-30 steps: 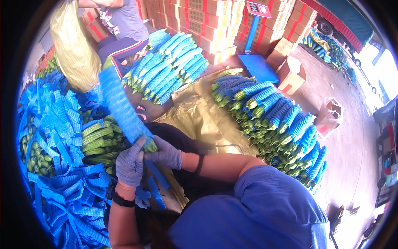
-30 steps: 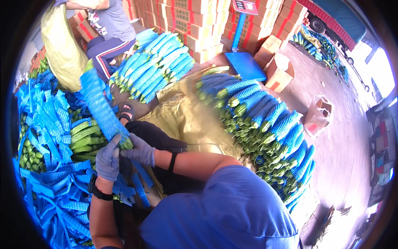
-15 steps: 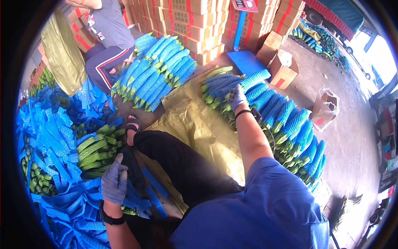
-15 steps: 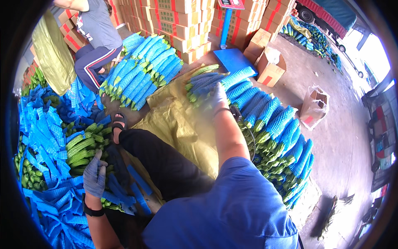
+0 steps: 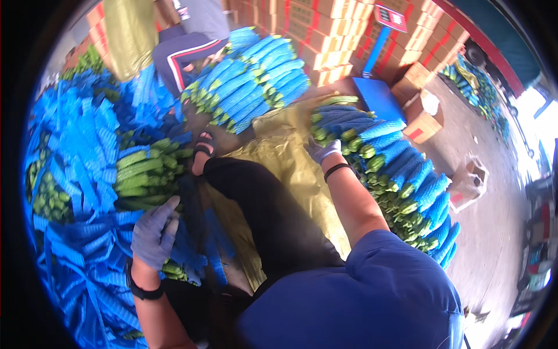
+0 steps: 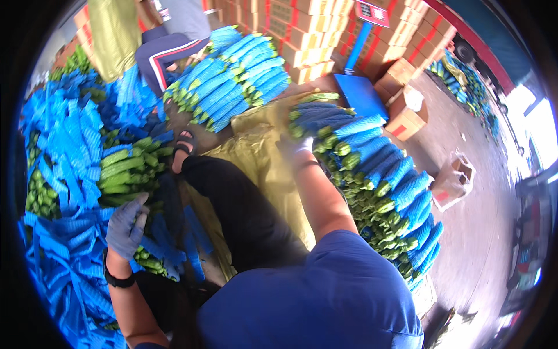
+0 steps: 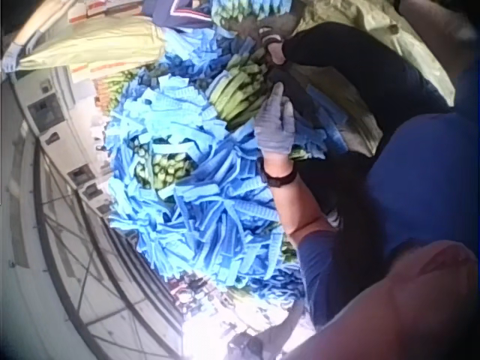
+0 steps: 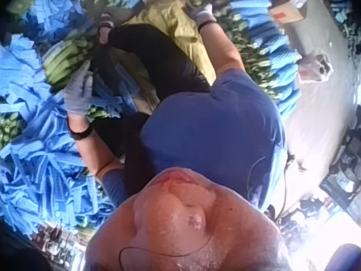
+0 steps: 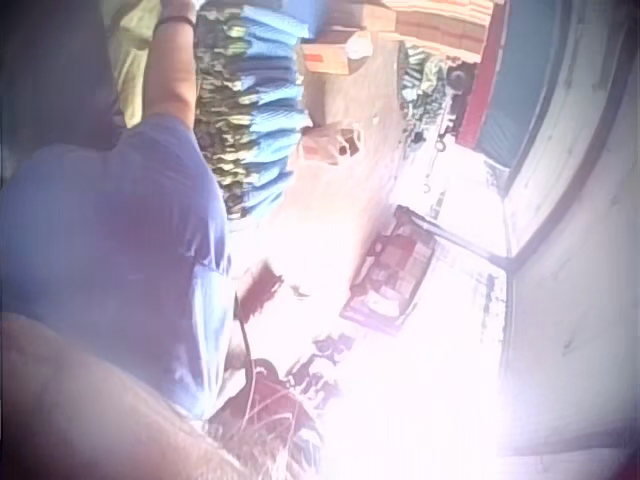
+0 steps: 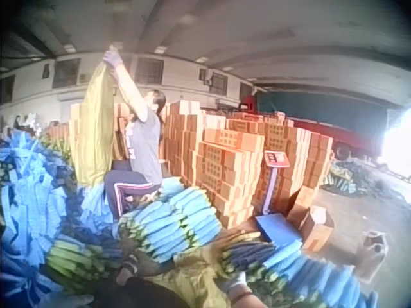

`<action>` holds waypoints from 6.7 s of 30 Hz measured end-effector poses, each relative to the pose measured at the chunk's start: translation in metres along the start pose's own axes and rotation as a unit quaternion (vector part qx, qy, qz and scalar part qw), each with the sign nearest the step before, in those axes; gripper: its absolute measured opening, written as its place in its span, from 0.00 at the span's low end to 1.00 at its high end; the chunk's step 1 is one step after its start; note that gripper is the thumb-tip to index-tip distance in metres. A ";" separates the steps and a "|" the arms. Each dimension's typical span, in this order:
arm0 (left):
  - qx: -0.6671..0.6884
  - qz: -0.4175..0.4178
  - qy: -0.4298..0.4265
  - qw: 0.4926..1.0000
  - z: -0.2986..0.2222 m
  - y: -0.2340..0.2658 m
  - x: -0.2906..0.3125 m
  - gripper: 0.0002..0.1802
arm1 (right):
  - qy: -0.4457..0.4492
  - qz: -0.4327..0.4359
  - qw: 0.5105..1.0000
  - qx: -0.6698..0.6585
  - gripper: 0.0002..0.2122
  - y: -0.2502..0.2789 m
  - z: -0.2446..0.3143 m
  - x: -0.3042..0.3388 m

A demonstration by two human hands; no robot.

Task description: The person picks up a blue mesh sleeve, slides a bitter melon into it by hand, and places the sleeved vegetable onto a pile. This process is repeated for several bitter melons, one at a time.

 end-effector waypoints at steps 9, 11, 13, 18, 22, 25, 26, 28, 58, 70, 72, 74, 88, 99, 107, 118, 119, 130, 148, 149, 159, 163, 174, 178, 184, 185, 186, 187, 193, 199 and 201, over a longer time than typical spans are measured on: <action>0.095 -0.222 0.309 0.920 0.100 0.115 0.131 0.18 | -0.525 0.364 0.613 -0.465 0.10 -0.434 0.339 -0.227; 0.172 -0.285 0.291 0.897 0.123 0.122 0.135 0.18 | -0.446 0.446 0.632 -0.450 0.16 -0.499 0.357 -0.168; 0.209 -0.304 0.299 0.880 0.135 0.126 0.135 0.18 | -0.492 0.431 0.652 -0.384 0.19 -0.536 0.372 -0.085; 0.201 -0.362 0.374 0.830 0.151 0.151 0.230 0.18 | -0.479 0.448 0.680 -0.328 0.20 -0.534 0.514 -0.061; 0.271 -0.344 0.414 0.798 0.174 0.142 0.256 0.15 | -0.489 0.444 0.646 -0.382 0.18 -0.526 0.539 -0.098; 0.012 -0.127 0.366 0.922 0.162 0.112 0.225 0.22 | -0.538 0.361 0.597 -0.473 0.16 -0.514 0.526 -0.136; -0.001 -0.117 0.345 0.931 0.160 0.096 0.223 0.23 | -0.537 0.318 0.581 -0.522 0.16 -0.511 0.520 -0.153; -0.067 -0.070 0.369 0.924 0.147 0.074 0.209 0.23 | -0.587 0.303 0.450 -0.601 0.16 -0.506 0.519 -0.169; 0.153 -0.254 0.445 0.845 0.170 0.035 0.222 0.09 | -0.417 0.236 0.580 -0.659 0.18 -0.382 0.512 -0.254; 0.725 -0.405 0.416 0.370 0.176 0.077 0.267 0.10 | -0.530 0.277 0.080 -0.798 0.23 -0.444 0.488 -0.197; 0.492 -0.325 0.446 0.673 0.123 0.111 0.230 0.21 | -0.507 0.235 0.058 -0.827 0.24 -0.439 0.482 -0.223; 0.228 -0.185 0.461 0.838 0.109 0.118 0.224 0.30 | -0.458 0.236 0.024 -0.857 0.21 -0.432 0.489 -0.254; 0.047 -0.295 0.594 0.747 0.178 0.169 0.298 0.14 | 0.046 0.522 0.852 0.010 0.16 -0.638 0.538 -0.181; 0.108 -0.446 0.551 0.697 0.173 0.195 0.302 0.13 | -0.507 0.599 0.278 -0.554 0.18 -0.453 0.507 -0.142; 0.049 -0.432 0.422 0.796 0.210 0.161 0.259 0.15 | -0.344 0.405 0.596 -0.602 0.33 -0.286 0.484 -0.254; -0.119 -0.414 0.437 0.789 0.157 0.145 0.203 0.18 | -0.178 0.270 0.828 -0.458 0.35 -0.270 0.452 -0.279; -0.165 -0.381 0.463 0.783 0.163 0.140 0.214 0.20 | -0.167 0.293 0.735 -0.588 0.40 -0.270 0.477 -0.287; 0.568 -0.387 0.388 0.614 0.138 0.081 0.200 0.17 | -0.165 0.332 0.791 -0.486 0.29 -0.307 0.455 -0.261; 0.231 -0.217 0.262 0.912 0.056 0.119 0.171 0.19 | -0.078 0.230 0.951 -0.193 0.27 -0.299 0.460 -0.257; 0.204 -0.186 0.285 0.918 0.052 0.102 0.166 0.18 | -0.145 0.243 0.922 -0.264 0.26 -0.306 0.456 -0.249; 0.190 -0.377 0.220 0.879 0.084 0.038 0.166 0.47 | -0.221 0.192 0.822 -0.489 0.25 -0.281 0.489 -0.279; 0.393 -0.362 0.247 0.809 0.090 0.031 0.157 0.48 | -0.292 0.010 0.804 -0.518 0.33 -0.269 0.446 -0.284; 0.374 -0.514 0.267 0.724 0.137 0.044 0.180 0.38 | -0.240 0.064 0.815 -0.523 0.21 -0.254 0.506 -0.256; 0.459 -0.484 0.171 0.725 0.122 0.050 0.160 0.32 | -0.359 0.417 0.672 -0.496 0.22 -0.292 0.515 -0.210; -0.146 -0.206 0.168 0.953 0.058 0.056 0.116 0.31 | -0.447 0.296 0.600 -0.594 0.14 -0.282 0.473 -0.227; -0.133 -0.197 0.151 0.960 0.054 0.048 0.109 0.31 | -0.458 0.279 0.610 -0.584 0.14 -0.277 0.462 -0.228; -0.141 -0.202 0.157 0.956 0.051 0.043 0.102 0.33 | -0.456 0.274 0.616 -0.582 0.14 -0.273 0.455 -0.228; -0.147 -0.206 0.159 0.954 0.046 0.037 0.094 0.36 | -0.457 0.266 0.623 -0.576 0.14 -0.267 0.446 -0.227; 0.021 -0.172 0.213 0.962 0.060 0.040 0.097 0.38 | -0.555 0.055 0.600 -0.574 0.13 -0.198 0.357 -0.208; 0.099 -0.198 0.193 0.956 0.063 0.053 0.108 0.36 | -0.566 -0.313 0.698 -0.306 0.12 -0.035 0.172 -0.131; 0.120 -0.194 0.188 0.955 0.056 0.048 0.097 0.36 | -0.530 -0.403 0.732 -0.143 0.11 0.043 0.101 -0.076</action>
Point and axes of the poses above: each hand's wrist, its own x-axis away from the middle knuckle, its own y-axis out of the back of the hand, z = x × y, the point moved 9 cm from there along -x, towards the middle knuckle, and after that the axes turned 5 degrees about -z, right-handed, at the moved point
